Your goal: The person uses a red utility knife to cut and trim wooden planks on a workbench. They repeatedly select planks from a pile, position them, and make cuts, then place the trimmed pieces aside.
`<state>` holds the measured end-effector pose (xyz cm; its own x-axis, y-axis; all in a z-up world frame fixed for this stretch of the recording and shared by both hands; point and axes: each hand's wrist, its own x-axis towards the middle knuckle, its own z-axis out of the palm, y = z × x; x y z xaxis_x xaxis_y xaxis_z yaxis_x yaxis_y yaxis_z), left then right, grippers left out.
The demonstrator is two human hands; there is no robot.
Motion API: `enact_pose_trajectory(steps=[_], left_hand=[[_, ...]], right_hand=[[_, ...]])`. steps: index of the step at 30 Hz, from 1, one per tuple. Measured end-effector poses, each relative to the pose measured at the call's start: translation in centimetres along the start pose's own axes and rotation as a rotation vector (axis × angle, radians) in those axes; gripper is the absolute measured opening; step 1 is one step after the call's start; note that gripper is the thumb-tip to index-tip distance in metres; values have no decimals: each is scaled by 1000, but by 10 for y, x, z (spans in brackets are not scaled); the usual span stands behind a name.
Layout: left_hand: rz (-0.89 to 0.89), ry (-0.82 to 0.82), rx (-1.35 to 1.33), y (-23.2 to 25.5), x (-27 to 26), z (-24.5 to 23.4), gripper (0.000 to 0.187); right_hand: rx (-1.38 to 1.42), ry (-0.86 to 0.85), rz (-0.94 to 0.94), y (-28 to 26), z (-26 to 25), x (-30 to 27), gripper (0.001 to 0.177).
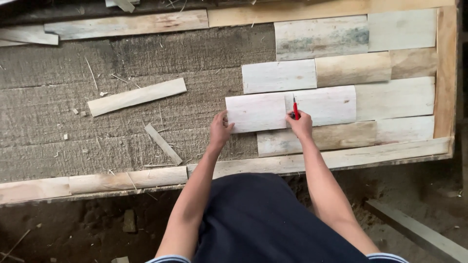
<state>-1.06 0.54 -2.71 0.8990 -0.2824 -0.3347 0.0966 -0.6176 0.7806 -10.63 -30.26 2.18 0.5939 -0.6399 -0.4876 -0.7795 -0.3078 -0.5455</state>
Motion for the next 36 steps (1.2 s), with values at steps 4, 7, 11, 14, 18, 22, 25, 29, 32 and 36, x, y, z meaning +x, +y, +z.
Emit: enact_pose_trajectory(steps=[4,7,11,14,18,22,25,29,32,36], left_hand=[[0,30,-103,-7,10,-10,56],[44,56,-122,-5,37,-22,58],[46,114,-93,8,89,-41,55],[21,118,-110,30,129,-57,54],[21,134,-78,59,177,-72,65],[101,126,-79,63,220,-69,82],[184,109,-29,85,226,-73,106],[149,83,52,94,229,-73,115],[135,98,76,72,240,-54,118],[163,156,108,49,251,-37,123]], right_hand=[[95,20,-7,-6,1,7,23],[206,1,-38,-41,-6,5,26],[274,-3,-137,-81,1,41,29],[265,5,-151,-98,16,93,30],[209,-5,-158,-133,23,146,33],[163,-6,-132,-164,22,178,33],[60,5,-99,-170,25,201,32],[15,25,-132,-165,35,229,31],[4,19,-153,-160,39,233,27],[0,-10,-126,-170,33,219,30]])
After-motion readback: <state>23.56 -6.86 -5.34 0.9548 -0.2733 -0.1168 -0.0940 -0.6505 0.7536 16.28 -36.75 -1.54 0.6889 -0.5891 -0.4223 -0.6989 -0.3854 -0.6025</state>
